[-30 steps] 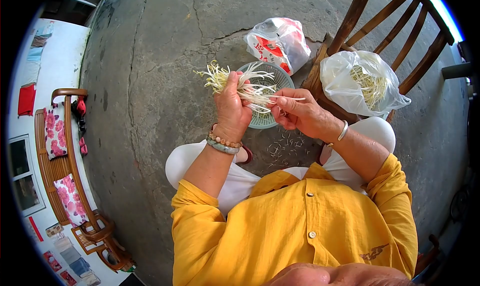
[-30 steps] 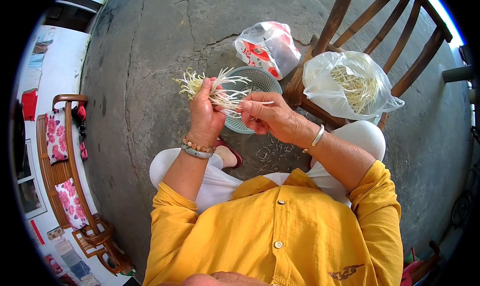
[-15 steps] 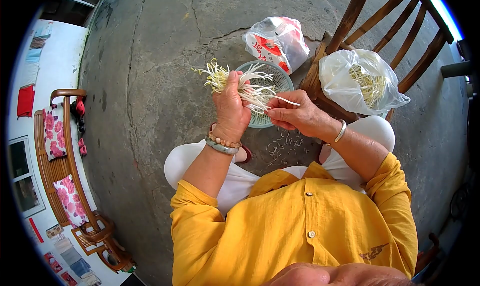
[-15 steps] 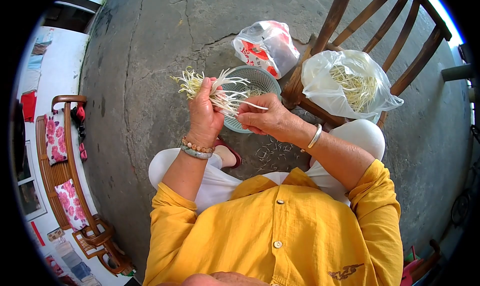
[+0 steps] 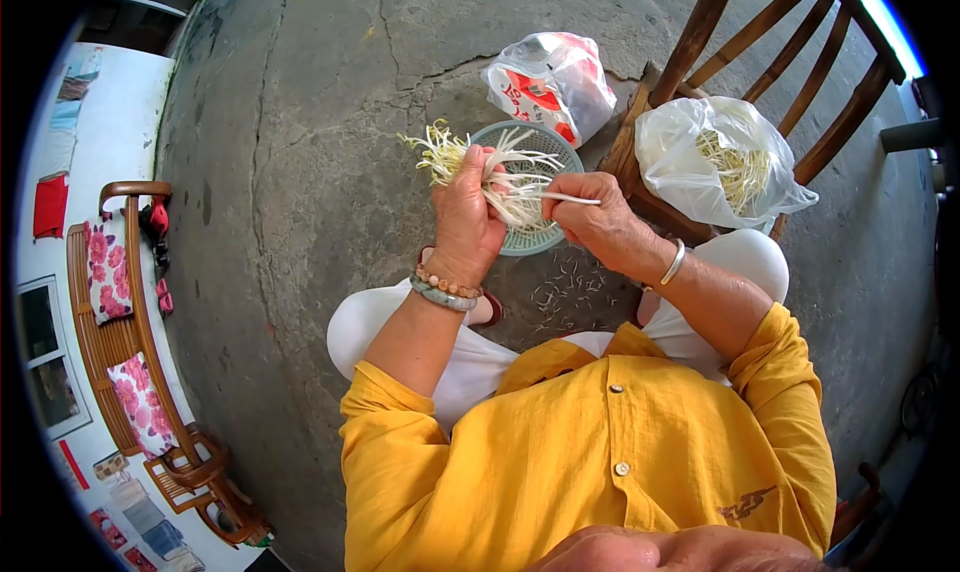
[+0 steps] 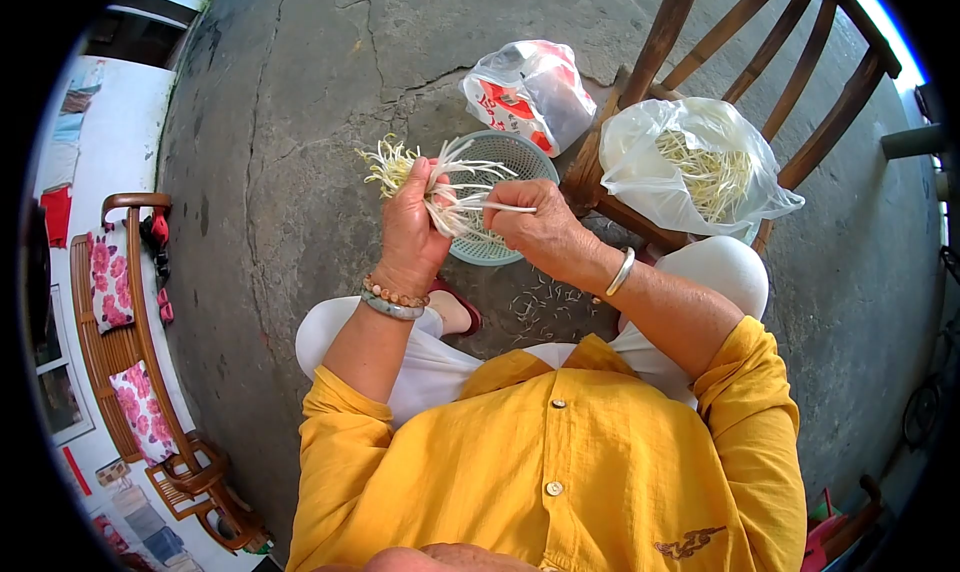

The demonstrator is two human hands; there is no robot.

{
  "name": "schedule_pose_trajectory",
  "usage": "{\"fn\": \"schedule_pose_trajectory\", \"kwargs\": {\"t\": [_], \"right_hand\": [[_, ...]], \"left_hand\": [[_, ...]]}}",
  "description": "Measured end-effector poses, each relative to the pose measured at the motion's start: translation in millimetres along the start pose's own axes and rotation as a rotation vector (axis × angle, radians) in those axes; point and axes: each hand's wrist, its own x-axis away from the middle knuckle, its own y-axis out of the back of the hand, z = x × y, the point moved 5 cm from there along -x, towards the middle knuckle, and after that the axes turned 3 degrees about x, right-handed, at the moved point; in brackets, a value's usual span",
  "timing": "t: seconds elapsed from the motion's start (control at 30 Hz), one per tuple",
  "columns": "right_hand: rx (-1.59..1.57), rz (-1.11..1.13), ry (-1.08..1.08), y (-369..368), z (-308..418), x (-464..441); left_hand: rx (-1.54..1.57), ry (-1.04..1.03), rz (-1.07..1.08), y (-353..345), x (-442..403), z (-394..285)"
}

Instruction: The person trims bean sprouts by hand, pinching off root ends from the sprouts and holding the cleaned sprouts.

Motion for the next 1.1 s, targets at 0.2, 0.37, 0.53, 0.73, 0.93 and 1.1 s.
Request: {"fn": "schedule_pose_trajectory", "kwargs": {"t": [0.2, 0.37, 0.53, 0.73, 0.93, 1.1], "right_hand": [[-0.285, 0.013, -0.125, 10, -8, -1], [-0.458, 0.056, -0.12, 19, -14, -4], [-0.478, 0.066, -0.254, 14, -33, -7], [-0.461, 0.207, -0.245, -8, -24, -2], [-0.524, 0.178, -0.224, -11, -29, -8], [-0.391, 0.131, -0.209, -7, -23, -6]], "left_hand": [[0.125, 0.037, -0.034, 5, -10, -11], [0.213, -0.012, -0.056, 8, -17, -38], [0.288, 0.063, 0.001, 6, -14, -45], [0.3, 0.12, 0.086, 10, -13, -38], [0.259, 0.159, 0.008, -11, 0, -22], [0.243, 0.213, 0.047, -16, 6, -15]]}}
